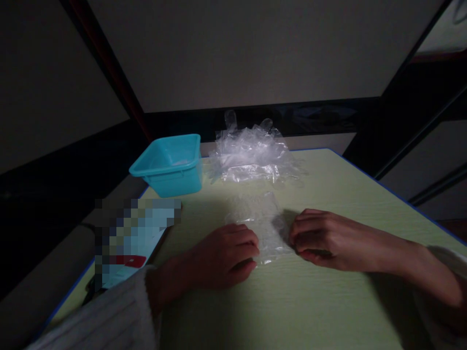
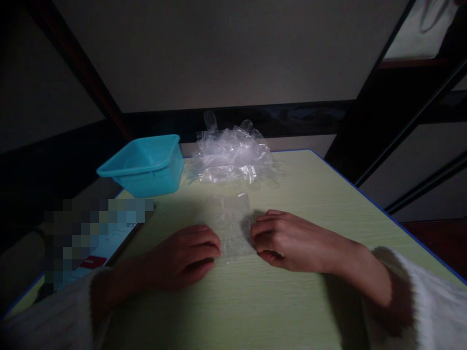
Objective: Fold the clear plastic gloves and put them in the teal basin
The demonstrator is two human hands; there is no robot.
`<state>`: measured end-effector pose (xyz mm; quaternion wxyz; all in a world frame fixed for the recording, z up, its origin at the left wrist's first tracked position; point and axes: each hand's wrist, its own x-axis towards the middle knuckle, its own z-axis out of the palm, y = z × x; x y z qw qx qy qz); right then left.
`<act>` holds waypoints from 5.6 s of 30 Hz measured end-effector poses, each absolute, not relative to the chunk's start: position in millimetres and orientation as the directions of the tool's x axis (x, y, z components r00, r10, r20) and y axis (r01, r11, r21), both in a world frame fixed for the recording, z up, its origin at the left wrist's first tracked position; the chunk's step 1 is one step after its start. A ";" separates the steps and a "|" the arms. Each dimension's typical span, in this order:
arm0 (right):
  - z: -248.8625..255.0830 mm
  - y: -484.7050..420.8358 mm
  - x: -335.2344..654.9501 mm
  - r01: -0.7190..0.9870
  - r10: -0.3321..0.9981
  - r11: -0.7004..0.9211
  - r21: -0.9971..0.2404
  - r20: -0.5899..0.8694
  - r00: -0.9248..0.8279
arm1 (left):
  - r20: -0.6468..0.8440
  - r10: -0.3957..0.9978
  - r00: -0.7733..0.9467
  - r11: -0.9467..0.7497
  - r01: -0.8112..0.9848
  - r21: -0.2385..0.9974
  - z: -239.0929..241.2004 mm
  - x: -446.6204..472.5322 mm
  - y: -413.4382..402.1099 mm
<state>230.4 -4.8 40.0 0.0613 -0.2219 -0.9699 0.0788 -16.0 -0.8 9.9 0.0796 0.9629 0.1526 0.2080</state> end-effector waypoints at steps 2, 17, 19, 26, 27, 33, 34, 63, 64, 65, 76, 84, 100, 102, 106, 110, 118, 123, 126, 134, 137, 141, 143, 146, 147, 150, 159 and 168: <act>40.3 -5.5 229.8 0.421 0.438 0.893 -0.159 0.092 -0.894 | 0.375 0.326 0.868 -0.941 0.259 0.219 9.4 -16.0 -0.3; 38.9 -4.8 229.5 0.434 0.458 0.883 -0.179 0.123 -0.880 | 0.344 0.393 0.853 -0.901 0.282 0.331 11.2 -16.0 -0.6; 40.4 -3.7 230.9 0.442 0.478 0.867 -0.232 0.132 -0.869 | 0.343 0.410 0.845 -0.892 0.292 0.345 10.4 -16.3 -0.9; 42.3 -2.5 232.1 0.426 0.519 0.829 -0.363 0.215 -0.827 | 0.374 0.456 0.808 -0.877 0.337 0.342 3.1 -16.4 -1.9; 42.3 -2.4 231.8 0.421 0.520 0.828 -0.371 0.224 -0.824 | 0.380 0.465 0.800 -0.875 0.349 0.336 2.0 -16.1 -2.1; 40.8 -0.5 231.7 0.409 0.523 0.832 -0.376 0.282 -0.804 | 0.412 0.501 0.761 -0.865 0.419 0.278 -0.3 -12.1 -4.0; 40.3 -0.1 231.9 0.407 0.523 0.832 -0.376 0.291 -0.801 | 0.413 0.498 0.762 -0.866 0.420 0.269 -0.1 -11.4 -4.3; 23.6 9.6 236.6 0.426 0.426 0.904 -0.045 0.182 -0.886 | 0.420 0.535 0.733 -0.843 0.430 0.324 2.1 -8.3 -4.1; 22.8 9.6 236.1 0.425 0.425 0.904 -0.040 0.176 -0.888 | 0.422 0.533 0.734 -0.844 0.426 0.324 2.1 -8.4 -4.2; 22.3 9.6 235.5 0.426 0.426 0.904 -0.039 0.168 -0.889 | 0.424 0.532 0.733 -0.845 0.424 0.326 2.1 -8.4 -4.2; 22.6 11.8 234.8 0.367 0.416 0.894 -0.256 0.173 -0.893 | 0.420 0.405 0.812 -0.906 0.295 0.303 5.9 -9.1 -6.8; 28.7 9.6 234.6 0.323 0.412 0.853 -0.410 0.149 -0.899 | 0.432 0.330 0.839 -0.910 0.162 0.381 10.3 -12.9 -10.0; 42.7 -0.9 235.1 0.370 0.442 0.806 -0.462 0.055 -0.895 | 0.411 0.691 0.595 -0.718 0.495 0.489 6.2 -20.8 11.0; 44.5 -2.4 235.6 0.383 0.451 0.798 -0.465 0.040 -0.891 | 0.401 0.691 0.601 -0.716 0.499 0.488 5.8 -20.4 11.3; 49.0 -5.2 239.0 0.422 0.482 0.768 -0.481 0.000 -0.876 | 0.399 0.657 0.640 -0.746 0.473 0.469 3.3 -19.9 11.3; 51.1 -7.3 244.8 0.459 0.519 0.728 -0.508 -0.027 -0.854 | 0.386 0.649 0.656 -0.747 0.456 0.484 4.3 -19.2 8.7; 49.2 -4.8 247.5 0.510 0.585 0.650 -0.563 -0.058 -0.809 | 0.302 0.726 0.618 -0.651 0.474 0.593 12.0 -17.3 5.7; 49.7 0.2 243.8 0.472 0.569 0.618 -0.629 -0.057 -0.820 | 0.278 0.757 0.591 -0.606 0.477 0.636 10.9 -15.8 6.5; 46.7 5.3 241.8 0.461 0.583 0.589 -0.664 -0.047 -0.811 | 0.264 0.778 0.570 -0.575 0.477 0.665 11.3 -14.8 7.0; 32.4 18.8 224.8 0.438 0.707 0.397 -0.807 -0.036 -0.706 | 0.241 0.817 0.524 -0.483 0.394 0.782 14.6 -13.0 10.8; 24.7 20.1 219.7 0.434 0.768 0.319 -0.842 -0.039 -0.639 | 0.195 0.854 0.483 -0.410 0.392 0.824 13.4 -12.6 11.8; 17.7 21.3 216.5 0.433 0.824 0.250 -0.866 -0.045 -0.565 | 0.101 0.900 0.424 -0.261 0.338 0.904 10.0 -12.2 12.8; 15.9 22.0 215.1 0.440 0.844 0.240 -0.866 -0.038 -0.535 | 0.069 0.914 0.401 -0.200 0.296 0.934 8.5 -12.3 13.3; 13.7 22.8 212.6 0.462 0.873 0.224 -0.858 -0.034 -0.487 | 0.043 0.925 0.378 -0.150 0.258 0.955 6.5 -12.3 14.9; 13.1 22.8 211.7 0.475 0.883 0.220 -0.852 -0.033 -0.469 | 0.042 0.927 0.371 -0.144 0.253 0.957 5.6 -12.2 15.6; 11.7 22.2 209.0 0.528 0.918 0.219 -0.821 -0.011 -0.397 | 0.058 0.935 0.350 -0.151 0.245 0.958 2.4 -10.9 18.4; 9.7 17.3 204.2 0.556 0.958 0.258 -0.790 0.135 -0.253 | 0.092 0.974 0.208 -0.139 0.222 0.965 -1.2 -7.3 22.4; 9.3 14.3 205.4 0.650 0.941 0.338 -0.680 0.235 -0.244 | 0.118 0.982 0.147 -0.156 0.283 0.946 0.6 -7.9 24.5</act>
